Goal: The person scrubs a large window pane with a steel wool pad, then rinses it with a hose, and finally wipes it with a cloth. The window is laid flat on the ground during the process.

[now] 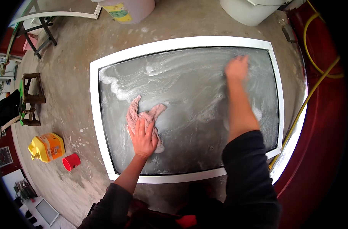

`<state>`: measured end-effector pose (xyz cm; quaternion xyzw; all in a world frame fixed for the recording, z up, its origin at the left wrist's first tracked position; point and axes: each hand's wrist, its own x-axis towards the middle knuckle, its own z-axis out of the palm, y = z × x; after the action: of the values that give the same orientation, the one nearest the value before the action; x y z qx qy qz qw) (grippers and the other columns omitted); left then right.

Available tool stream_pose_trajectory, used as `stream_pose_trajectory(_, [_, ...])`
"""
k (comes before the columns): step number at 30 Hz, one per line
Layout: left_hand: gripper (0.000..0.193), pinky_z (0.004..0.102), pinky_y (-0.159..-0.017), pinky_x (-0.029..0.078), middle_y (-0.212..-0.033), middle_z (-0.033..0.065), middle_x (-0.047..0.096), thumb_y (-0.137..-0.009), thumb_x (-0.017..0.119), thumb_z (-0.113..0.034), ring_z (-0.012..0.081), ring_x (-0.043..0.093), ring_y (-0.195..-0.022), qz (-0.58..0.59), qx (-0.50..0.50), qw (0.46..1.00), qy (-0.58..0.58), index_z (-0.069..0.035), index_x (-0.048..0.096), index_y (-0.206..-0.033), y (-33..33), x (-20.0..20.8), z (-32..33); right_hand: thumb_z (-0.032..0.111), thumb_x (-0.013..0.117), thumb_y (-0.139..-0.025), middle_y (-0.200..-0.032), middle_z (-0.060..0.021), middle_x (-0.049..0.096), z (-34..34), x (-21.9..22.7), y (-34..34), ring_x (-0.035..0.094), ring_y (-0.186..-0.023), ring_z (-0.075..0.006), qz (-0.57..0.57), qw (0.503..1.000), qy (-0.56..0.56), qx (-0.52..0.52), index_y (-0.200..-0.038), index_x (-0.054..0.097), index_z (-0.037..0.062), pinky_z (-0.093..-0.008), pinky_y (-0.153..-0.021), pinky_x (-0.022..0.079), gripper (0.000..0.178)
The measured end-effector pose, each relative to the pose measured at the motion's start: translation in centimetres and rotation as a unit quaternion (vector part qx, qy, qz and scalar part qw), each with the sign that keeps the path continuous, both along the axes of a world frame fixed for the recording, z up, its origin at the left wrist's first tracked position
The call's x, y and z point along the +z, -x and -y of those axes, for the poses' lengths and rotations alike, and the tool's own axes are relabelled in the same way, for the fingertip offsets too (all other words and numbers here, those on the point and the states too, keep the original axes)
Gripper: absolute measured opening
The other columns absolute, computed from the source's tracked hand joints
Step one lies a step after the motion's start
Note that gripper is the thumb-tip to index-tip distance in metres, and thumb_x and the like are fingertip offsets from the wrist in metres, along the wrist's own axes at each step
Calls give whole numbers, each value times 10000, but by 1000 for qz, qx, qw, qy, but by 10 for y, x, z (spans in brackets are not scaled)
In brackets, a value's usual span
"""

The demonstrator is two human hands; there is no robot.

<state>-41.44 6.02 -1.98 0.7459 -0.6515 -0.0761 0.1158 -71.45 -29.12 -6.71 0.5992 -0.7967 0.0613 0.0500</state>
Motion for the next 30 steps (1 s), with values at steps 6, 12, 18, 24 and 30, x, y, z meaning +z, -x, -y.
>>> stream_pose_trajectory(6, [538,667,-1097,165,-1395,147,465,-745,629,-218,339,414,-1320,3,-13,1000,25,-182,587,-1280,10,-5,13,178,467,-944,-1316,-166,557,-103,-8,-250,512,-1238,-303,156,873,124,445,-1227,575,12,-411,-1042,410,345])
stream_pose_trajectory(12, [517,666,-1096,164,-1394,146,468,-757,633,-218,334,412,-1325,11,1,1000,17,-177,592,-1271,-5,-2,-1,241,430,-980,-1380,-158,517,-60,23,-120,483,-1272,-326,261,896,8,358,-1305,530,26,-413,-1080,379,402])
stream_pose_trajectory(18, [545,667,-1100,153,-1409,152,455,-765,627,-225,337,388,-1342,0,0,1000,12,-180,569,-1305,6,-3,5,250,410,-982,-1189,-131,586,-11,-32,-7,566,-1077,-275,162,970,123,135,-1163,571,48,-384,-971,442,315])
stream_pose_trajectory(24, [551,660,-1115,129,-1460,157,403,-777,578,-236,348,345,-1374,22,-8,999,-28,-197,545,-1326,2,-8,4,217,491,-923,-1390,-110,512,-118,-7,-288,423,-1335,-240,119,881,43,456,-1287,532,37,-361,-1144,283,409])
stream_pose_trajectory(30, [584,651,-1119,133,-1481,150,387,-791,568,-289,342,337,-1386,6,-61,998,-31,-216,513,-1367,-19,-3,7,122,553,-863,-1353,-134,546,-120,19,-200,468,-1299,-293,308,772,-14,556,-1224,600,61,-407,-1120,338,370])
